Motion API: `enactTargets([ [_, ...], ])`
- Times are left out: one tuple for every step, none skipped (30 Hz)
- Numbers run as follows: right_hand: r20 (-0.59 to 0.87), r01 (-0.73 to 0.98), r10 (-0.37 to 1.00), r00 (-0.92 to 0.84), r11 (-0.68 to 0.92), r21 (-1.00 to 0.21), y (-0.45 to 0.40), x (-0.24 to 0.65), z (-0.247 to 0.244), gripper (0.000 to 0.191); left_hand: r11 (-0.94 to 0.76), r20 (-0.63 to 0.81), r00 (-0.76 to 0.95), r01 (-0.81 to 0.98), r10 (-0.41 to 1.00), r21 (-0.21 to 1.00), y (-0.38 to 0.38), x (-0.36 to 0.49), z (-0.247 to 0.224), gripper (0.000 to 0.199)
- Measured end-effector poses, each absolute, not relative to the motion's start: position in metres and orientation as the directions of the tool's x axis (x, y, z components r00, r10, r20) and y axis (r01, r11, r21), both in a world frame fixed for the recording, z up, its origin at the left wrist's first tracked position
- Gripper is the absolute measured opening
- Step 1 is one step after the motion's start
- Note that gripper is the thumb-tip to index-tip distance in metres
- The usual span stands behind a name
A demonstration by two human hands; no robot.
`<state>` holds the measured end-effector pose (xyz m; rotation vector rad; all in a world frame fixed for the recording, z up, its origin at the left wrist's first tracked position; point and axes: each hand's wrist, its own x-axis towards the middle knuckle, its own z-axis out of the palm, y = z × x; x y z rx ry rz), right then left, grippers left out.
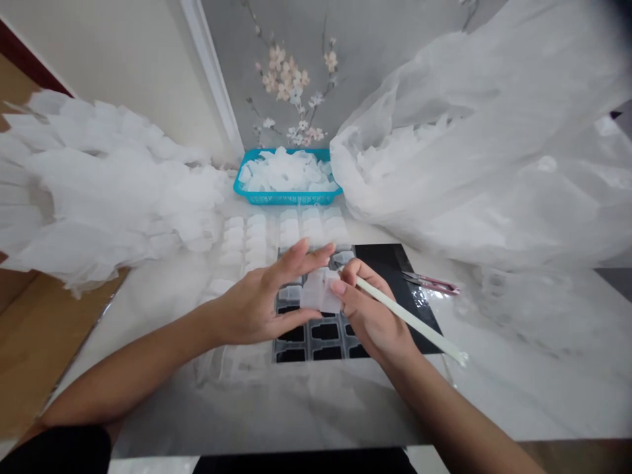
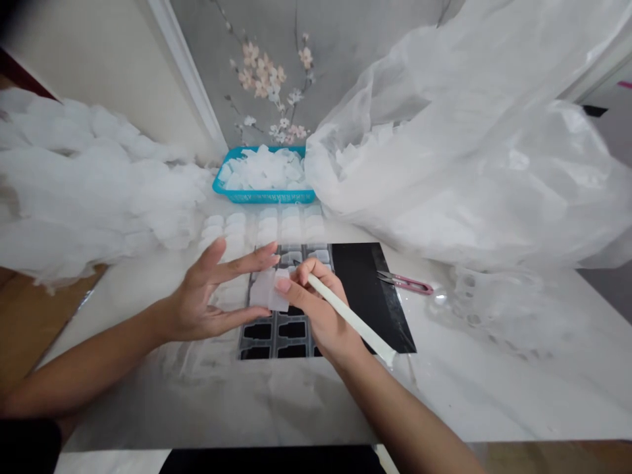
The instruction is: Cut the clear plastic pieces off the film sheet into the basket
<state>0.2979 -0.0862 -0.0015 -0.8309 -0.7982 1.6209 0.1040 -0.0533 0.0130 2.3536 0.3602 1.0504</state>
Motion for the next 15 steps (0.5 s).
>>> enactTargets([
  [-0.107, -0.521, 0.98, -0.169, -0.181, -0.834, -0.0863, 0.2979, -0.0015, 0.036, -0.819, 0.612, 0.655, 0.019, 0.443, 0.573, -0.0523, 0.1038, 0.0125, 0.107],
  [-0.102, -0.536, 0.978, -0.181, -0.185, -0.824, -0.0864, 0.2979, -0.0014, 0.036, -0.817, 0.619, 0.648, 0.01, 0.445, 0.576, -0.0513, 0.1036, 0.012, 0.108],
  [-0.097, -0.549, 0.976, -0.194, -0.19, -0.814, -0.0866, 0.298, -0.0014, 0.036, -0.817, 0.628, 0.641, -0.001, 0.442, 0.577, -0.0504, 0.1034, 0.0117, 0.108],
  [-0.092, -0.56, 0.974, -0.209, -0.196, -0.805, -0.0867, 0.2981, -0.0016, 0.036, -0.82, 0.639, 0.636, -0.016, 0.433, 0.572, -0.0497, 0.1033, 0.0115, 0.108],
  [-0.088, -0.569, 0.971, -0.221, -0.202, -0.797, -0.0868, 0.2981, -0.0018, 0.036, -0.825, 0.648, 0.634, -0.028, 0.422, 0.565, -0.0493, 0.1032, 0.0114, 0.109],
  [-0.085, -0.577, 0.969, -0.231, -0.207, -0.79, -0.0868, 0.2982, -0.0021, 0.036, -0.828, 0.652, 0.636, -0.035, 0.413, 0.559, -0.0491, 0.1032, 0.0115, 0.109],
  [-0.083, -0.584, 0.968, -0.238, -0.211, -0.784, -0.0867, 0.2982, -0.0023, 0.036, -0.829, 0.653, 0.637, -0.04, 0.409, 0.558, -0.0492, 0.1033, 0.0116, 0.108],
  [-0.081, -0.591, 0.967, -0.243, -0.214, -0.778, -0.0866, 0.2981, -0.0025, 0.036, -0.828, 0.654, 0.638, -0.044, 0.407, 0.558, -0.0496, 0.1035, 0.0117, 0.108],
  [-0.081, -0.597, 0.966, -0.245, -0.216, -0.772, -0.0865, 0.298, -0.0027, 0.036, -0.825, 0.653, 0.634, -0.043, 0.414, 0.564, -0.0502, 0.1037, 0.0119, 0.107],
  [-0.083, -0.602, 0.966, -0.244, -0.218, -0.769, -0.0864, 0.2977, -0.0028, 0.036, -0.821, 0.653, 0.628, -0.04, 0.422, 0.569, -0.0512, 0.104, 0.0119, 0.106],
  [-0.088, -0.604, 0.967, -0.239, -0.219, -0.767, -0.0863, 0.2974, -0.0029, 0.036, -0.817, 0.654, 0.619, -0.033, 0.435, 0.575, -0.0524, 0.1043, 0.0118, 0.105],
  [-0.095, -0.603, 0.968, -0.232, -0.22, -0.767, -0.0862, 0.2971, -0.0032, 0.036, -0.815, 0.653, 0.61, -0.022, 0.449, 0.58, -0.0538, 0.1046, 0.0116, 0.104],
  [-0.101, -0.601, 0.97, -0.223, -0.218, -0.769, -0.0862, 0.2967, -0.0035, 0.036, -0.811, 0.648, 0.603, -0.004, 0.464, 0.585, -0.0552, 0.1048, 0.0111, 0.104],
  [-0.105, -0.599, 0.971, -0.215, -0.216, -0.771, -0.0862, 0.2963, -0.0039, 0.036, -0.807, 0.639, 0.601, 0.019, 0.48, 0.59, -0.0566, 0.105, 0.0106, 0.104],
  [-0.106, -0.595, 0.972, -0.209, -0.213, -0.775, -0.0862, 0.2959, -0.0043, 0.036, -0.805, 0.631, 0.6, 0.038, 0.492, 0.592, -0.0579, 0.1052, 0.0099, 0.104],
])
